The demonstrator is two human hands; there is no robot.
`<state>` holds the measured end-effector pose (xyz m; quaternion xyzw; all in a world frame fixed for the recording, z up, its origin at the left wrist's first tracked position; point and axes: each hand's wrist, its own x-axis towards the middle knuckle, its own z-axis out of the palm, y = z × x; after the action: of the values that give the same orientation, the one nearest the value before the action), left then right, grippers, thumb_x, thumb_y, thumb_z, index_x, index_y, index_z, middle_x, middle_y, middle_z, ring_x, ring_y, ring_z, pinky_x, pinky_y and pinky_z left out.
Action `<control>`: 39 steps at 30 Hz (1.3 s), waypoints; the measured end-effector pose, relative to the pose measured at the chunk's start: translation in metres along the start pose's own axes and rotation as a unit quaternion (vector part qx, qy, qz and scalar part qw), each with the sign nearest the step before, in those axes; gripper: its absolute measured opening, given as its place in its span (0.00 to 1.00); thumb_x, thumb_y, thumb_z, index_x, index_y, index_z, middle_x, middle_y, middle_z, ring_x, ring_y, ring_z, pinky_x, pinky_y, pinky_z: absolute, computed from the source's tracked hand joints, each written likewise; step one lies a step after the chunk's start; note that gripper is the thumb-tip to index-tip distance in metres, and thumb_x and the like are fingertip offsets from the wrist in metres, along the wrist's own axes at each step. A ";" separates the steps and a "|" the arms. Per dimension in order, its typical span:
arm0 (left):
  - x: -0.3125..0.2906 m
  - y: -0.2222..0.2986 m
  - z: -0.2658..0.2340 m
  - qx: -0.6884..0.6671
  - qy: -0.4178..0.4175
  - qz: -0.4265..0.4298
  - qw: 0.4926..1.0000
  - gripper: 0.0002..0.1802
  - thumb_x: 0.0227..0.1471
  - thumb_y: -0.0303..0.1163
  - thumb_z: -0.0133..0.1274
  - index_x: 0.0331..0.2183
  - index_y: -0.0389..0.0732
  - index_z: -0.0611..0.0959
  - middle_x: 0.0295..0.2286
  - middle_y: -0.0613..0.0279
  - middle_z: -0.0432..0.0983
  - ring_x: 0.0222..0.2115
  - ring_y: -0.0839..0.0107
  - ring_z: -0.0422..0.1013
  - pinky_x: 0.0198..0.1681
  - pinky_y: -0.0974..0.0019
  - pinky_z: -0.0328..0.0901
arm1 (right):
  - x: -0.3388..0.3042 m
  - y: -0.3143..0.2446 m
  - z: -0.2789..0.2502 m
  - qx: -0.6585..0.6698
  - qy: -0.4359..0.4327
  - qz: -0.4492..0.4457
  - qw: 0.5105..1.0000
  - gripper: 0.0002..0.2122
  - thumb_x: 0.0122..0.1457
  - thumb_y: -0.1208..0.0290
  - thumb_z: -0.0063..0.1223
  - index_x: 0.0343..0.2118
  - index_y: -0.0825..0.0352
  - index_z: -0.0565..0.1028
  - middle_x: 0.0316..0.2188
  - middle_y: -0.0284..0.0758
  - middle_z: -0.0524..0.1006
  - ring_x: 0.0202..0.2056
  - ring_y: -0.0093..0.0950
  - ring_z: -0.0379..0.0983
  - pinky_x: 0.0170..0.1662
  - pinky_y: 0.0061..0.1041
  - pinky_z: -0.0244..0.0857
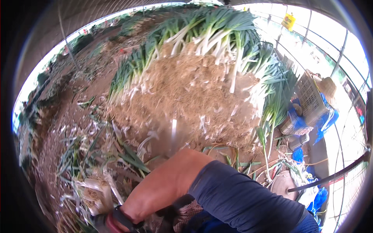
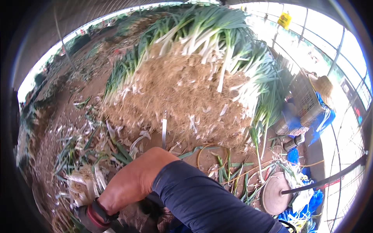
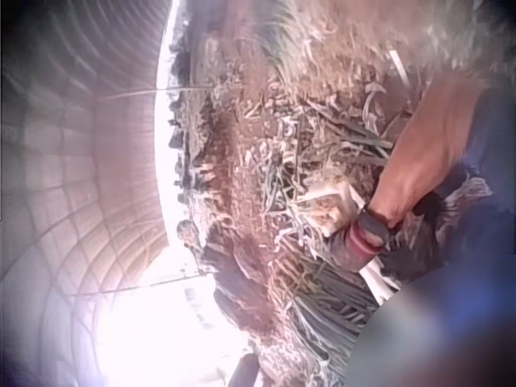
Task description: The person trims the roots and lower stalks of green onions using shears. They repeatedly pick up bunches, cut the ends, and place the trimmed onions into a pile.
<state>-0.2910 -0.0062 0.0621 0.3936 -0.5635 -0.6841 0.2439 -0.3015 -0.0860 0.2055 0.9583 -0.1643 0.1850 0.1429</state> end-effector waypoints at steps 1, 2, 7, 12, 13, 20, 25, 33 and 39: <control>0.014 0.019 0.008 0.032 -0.006 0.018 0.999 0.37 0.55 0.47 0.68 0.57 0.31 0.79 0.46 0.53 0.82 0.40 0.68 0.80 0.44 0.65 0.74 | -0.018 0.018 -0.013 0.001 0.027 0.038 0.999 0.13 0.55 0.60 0.63 0.40 0.59 0.88 0.38 0.35 0.87 0.38 0.35 0.85 0.35 0.41 0.76; 0.031 0.042 0.017 0.068 -0.011 0.046 0.997 0.38 0.55 0.48 0.68 0.58 0.31 0.79 0.46 0.53 0.82 0.40 0.69 0.80 0.44 0.65 0.74 | -0.038 0.035 -0.029 0.000 0.054 0.077 0.996 0.13 0.55 0.60 0.63 0.40 0.60 0.88 0.38 0.35 0.87 0.38 0.34 0.85 0.35 0.40 0.77; 0.105 0.201 0.088 0.227 -0.030 0.280 0.932 0.41 0.55 0.51 0.68 0.59 0.30 0.78 0.45 0.54 0.83 0.40 0.69 0.80 0.44 0.67 0.74 | -0.171 0.116 -0.166 -0.081 0.218 0.293 0.928 0.15 0.53 0.59 0.64 0.40 0.62 0.87 0.36 0.38 0.87 0.38 0.34 0.86 0.38 0.37 0.78; 0.129 0.350 0.174 0.268 -0.054 0.496 0.824 0.43 0.55 0.54 0.68 0.60 0.30 0.77 0.45 0.56 0.83 0.40 0.70 0.80 0.44 0.68 0.73 | -0.356 0.152 -0.352 -0.303 0.332 0.524 0.724 0.17 0.51 0.58 0.66 0.40 0.65 0.86 0.34 0.40 0.87 0.37 0.33 0.86 0.40 0.34 0.79; 0.132 0.363 0.183 0.239 -0.051 0.520 0.818 0.44 0.55 0.54 0.68 0.60 0.30 0.77 0.45 0.56 0.83 0.40 0.70 0.80 0.44 0.68 0.73 | -0.398 0.149 -0.386 -0.347 0.339 0.567 0.665 0.18 0.51 0.58 0.66 0.39 0.65 0.86 0.34 0.41 0.87 0.37 0.33 0.86 0.41 0.33 0.80; 0.209 0.236 0.077 0.405 -0.017 0.302 0.863 0.20 0.56 0.21 0.62 0.51 0.30 0.83 0.35 0.61 0.83 0.35 0.74 0.78 0.41 0.67 0.74 | -0.703 0.136 -0.400 -0.217 0.307 0.856 0.356 0.20 0.59 0.58 0.64 0.51 0.65 0.82 0.47 0.47 0.83 0.47 0.30 0.83 0.49 0.25 0.78; 0.163 0.083 -0.081 0.409 0.076 0.051 0.908 0.25 0.63 0.32 0.62 0.59 0.37 0.80 0.42 0.59 0.86 0.39 0.67 0.80 0.43 0.63 0.75 | -0.897 0.123 -0.265 -0.271 -0.052 0.928 0.249 0.14 0.62 0.59 0.55 0.45 0.58 0.86 0.49 0.37 0.85 0.53 0.38 0.80 0.55 0.36 0.74; 0.092 0.012 -0.140 0.233 0.218 -0.166 0.933 0.25 0.61 0.34 0.62 0.58 0.36 0.81 0.42 0.58 0.84 0.38 0.67 0.78 0.43 0.63 0.74 | -0.884 0.119 -0.254 -0.183 0.149 0.964 0.123 0.34 0.62 0.51 0.57 0.62 0.74 0.69 0.58 0.48 0.78 0.57 0.41 0.78 0.56 0.39 0.73; 0.074 0.012 -0.144 0.223 0.217 -0.150 0.938 0.26 0.60 0.35 0.62 0.56 0.33 0.81 0.41 0.58 0.83 0.37 0.69 0.77 0.42 0.63 0.72 | -0.745 0.103 -0.284 -0.158 0.107 0.965 0.179 0.34 0.60 0.49 0.59 0.61 0.74 0.71 0.59 0.51 0.77 0.59 0.46 0.76 0.61 0.41 0.69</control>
<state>-0.2173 -0.1500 0.0462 0.6570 -0.5694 -0.4671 0.1609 -1.0807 0.1111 0.1806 -0.0291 -0.9682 0.2479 0.0158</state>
